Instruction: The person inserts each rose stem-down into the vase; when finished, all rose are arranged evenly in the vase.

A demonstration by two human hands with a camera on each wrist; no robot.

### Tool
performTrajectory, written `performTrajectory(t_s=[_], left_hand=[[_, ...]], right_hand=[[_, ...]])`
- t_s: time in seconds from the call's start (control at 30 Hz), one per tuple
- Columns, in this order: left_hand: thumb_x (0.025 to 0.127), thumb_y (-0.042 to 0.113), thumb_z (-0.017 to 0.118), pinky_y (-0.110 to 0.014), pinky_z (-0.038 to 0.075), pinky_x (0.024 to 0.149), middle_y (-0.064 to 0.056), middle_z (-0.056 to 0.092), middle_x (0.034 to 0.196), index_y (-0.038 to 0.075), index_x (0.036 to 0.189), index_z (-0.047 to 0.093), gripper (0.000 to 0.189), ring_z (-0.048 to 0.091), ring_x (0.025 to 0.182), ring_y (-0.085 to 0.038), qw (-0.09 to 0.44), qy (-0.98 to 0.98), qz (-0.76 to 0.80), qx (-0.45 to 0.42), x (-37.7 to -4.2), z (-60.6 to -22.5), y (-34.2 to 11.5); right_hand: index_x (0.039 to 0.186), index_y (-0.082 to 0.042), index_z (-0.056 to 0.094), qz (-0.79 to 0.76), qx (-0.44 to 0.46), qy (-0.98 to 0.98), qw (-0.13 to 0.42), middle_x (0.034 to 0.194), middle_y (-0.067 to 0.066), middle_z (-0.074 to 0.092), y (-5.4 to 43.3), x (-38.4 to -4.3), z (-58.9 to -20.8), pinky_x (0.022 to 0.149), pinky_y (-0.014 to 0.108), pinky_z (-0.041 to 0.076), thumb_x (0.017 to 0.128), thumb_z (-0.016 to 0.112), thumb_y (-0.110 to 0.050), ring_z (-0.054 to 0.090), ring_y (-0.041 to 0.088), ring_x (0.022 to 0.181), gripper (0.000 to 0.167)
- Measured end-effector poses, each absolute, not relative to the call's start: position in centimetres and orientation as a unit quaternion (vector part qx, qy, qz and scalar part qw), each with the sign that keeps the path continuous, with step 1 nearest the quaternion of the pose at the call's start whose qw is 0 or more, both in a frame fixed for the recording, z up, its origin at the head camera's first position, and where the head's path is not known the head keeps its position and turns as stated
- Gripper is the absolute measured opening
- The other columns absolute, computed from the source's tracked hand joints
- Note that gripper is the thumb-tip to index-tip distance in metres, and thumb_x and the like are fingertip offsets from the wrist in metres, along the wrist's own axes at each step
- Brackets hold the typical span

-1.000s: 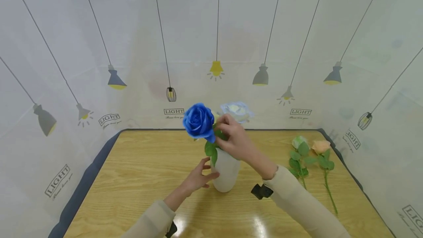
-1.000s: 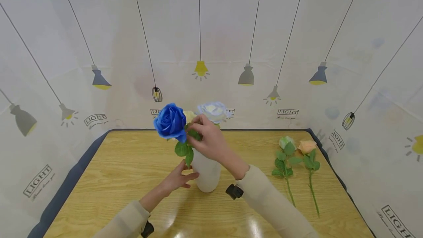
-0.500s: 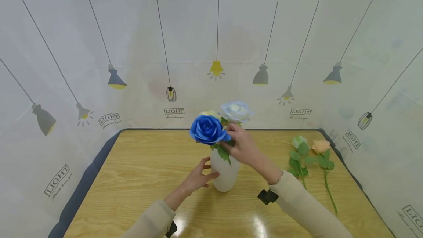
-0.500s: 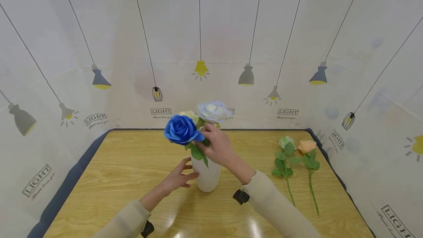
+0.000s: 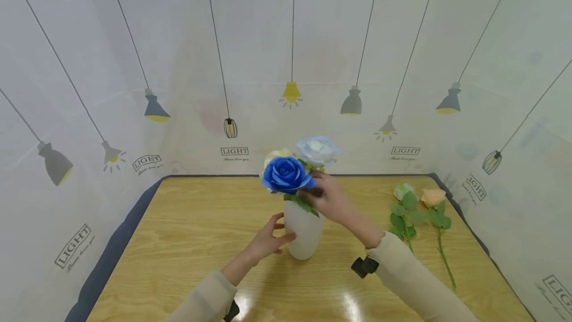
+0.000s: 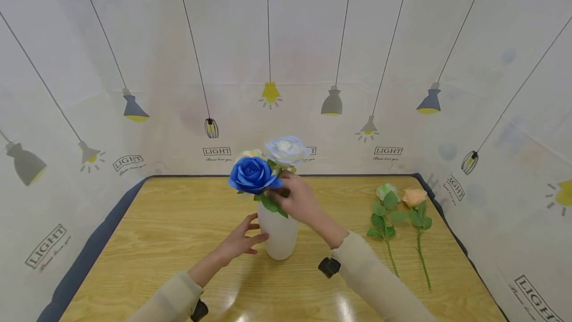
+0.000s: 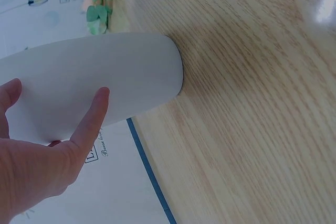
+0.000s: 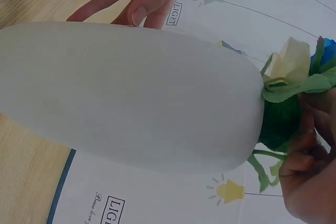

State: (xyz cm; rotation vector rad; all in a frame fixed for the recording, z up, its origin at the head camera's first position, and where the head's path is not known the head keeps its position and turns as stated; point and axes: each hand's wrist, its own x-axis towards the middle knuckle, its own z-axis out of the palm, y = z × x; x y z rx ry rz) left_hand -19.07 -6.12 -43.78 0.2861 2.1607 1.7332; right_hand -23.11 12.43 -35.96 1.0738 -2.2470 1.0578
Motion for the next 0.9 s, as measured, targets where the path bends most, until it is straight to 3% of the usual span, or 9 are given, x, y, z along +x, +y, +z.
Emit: performTrajectory(t_s=[0.13, 0.5, 0.6, 0.77, 0.9], left_hand=[[0.085, 0.026, 0.061, -0.042, 0.048, 0.067, -0.028, 0.035, 0.126, 0.001, 0.137, 0.021, 0.070, 0.045, 0.105, -0.039, 0.178, 0.764, 0.612, 0.100, -19.8, -45.4, -6.2], [0.081, 0.034, 0.064, -0.038, 0.049, 0.065, -0.024, 0.036, 0.127, 0.005, 0.137, 0.022, 0.076, 0.047, 0.104, -0.036, 0.176, 0.772, 0.604, 0.095, -20.6, -47.2, -6.3], [0.081, 0.035, 0.064, -0.038, 0.049, 0.066, -0.024, 0.037, 0.127, 0.005, 0.137, 0.022, 0.077, 0.047, 0.104, -0.036, 0.177, 0.771, 0.604, 0.092, -20.6, -47.2, -6.3], [0.080, 0.035, 0.064, -0.038, 0.049, 0.066, -0.023, 0.037, 0.127, 0.006, 0.137, 0.022, 0.076, 0.046, 0.105, -0.036, 0.178, 0.770, 0.606, 0.090, -20.7, -47.3, -6.3], [0.080, 0.035, 0.065, -0.038, 0.049, 0.065, -0.024, 0.037, 0.127, 0.006, 0.137, 0.022, 0.077, 0.046, 0.105, -0.035, 0.176, 0.770, 0.606, 0.093, -20.8, -47.4, -6.3]], right_hand=[[0.078, 0.006, 0.065, 0.452, 0.388, -0.769, 0.233, 0.064, 0.007, 0.049, 13.4, -22.1, -34.3, 0.042, 0.026, 0.034, 0.071, 0.062, 0.016, 0.039, 0.015, 0.050, 0.012], [0.091, 0.006, 0.063, 0.501, 0.249, -0.802, 0.212, 0.076, 0.013, 0.057, 19.4, -22.7, -36.0, 0.046, 0.024, 0.035, 0.082, 0.057, 0.007, 0.044, 0.015, 0.055, 0.011], [0.095, 0.005, 0.062, 0.492, 0.204, -0.824, 0.191, 0.079, 0.012, 0.057, 21.2, -23.3, -37.8, 0.046, 0.024, 0.036, 0.086, 0.056, 0.000, 0.045, 0.014, 0.056, 0.013], [0.104, 0.001, 0.061, 0.514, 0.147, -0.834, 0.138, 0.087, 0.011, 0.058, 24.4, -24.8, -42.0, 0.053, 0.029, 0.042, 0.089, 0.055, -0.024, 0.050, 0.016, 0.065, 0.029], [0.105, -0.009, 0.063, 0.572, 0.126, -0.802, 0.116, 0.091, 0.006, 0.058, 29.1, -28.8, -49.7, 0.055, 0.030, 0.042, 0.087, 0.057, -0.030, 0.051, 0.017, 0.069, 0.028]])
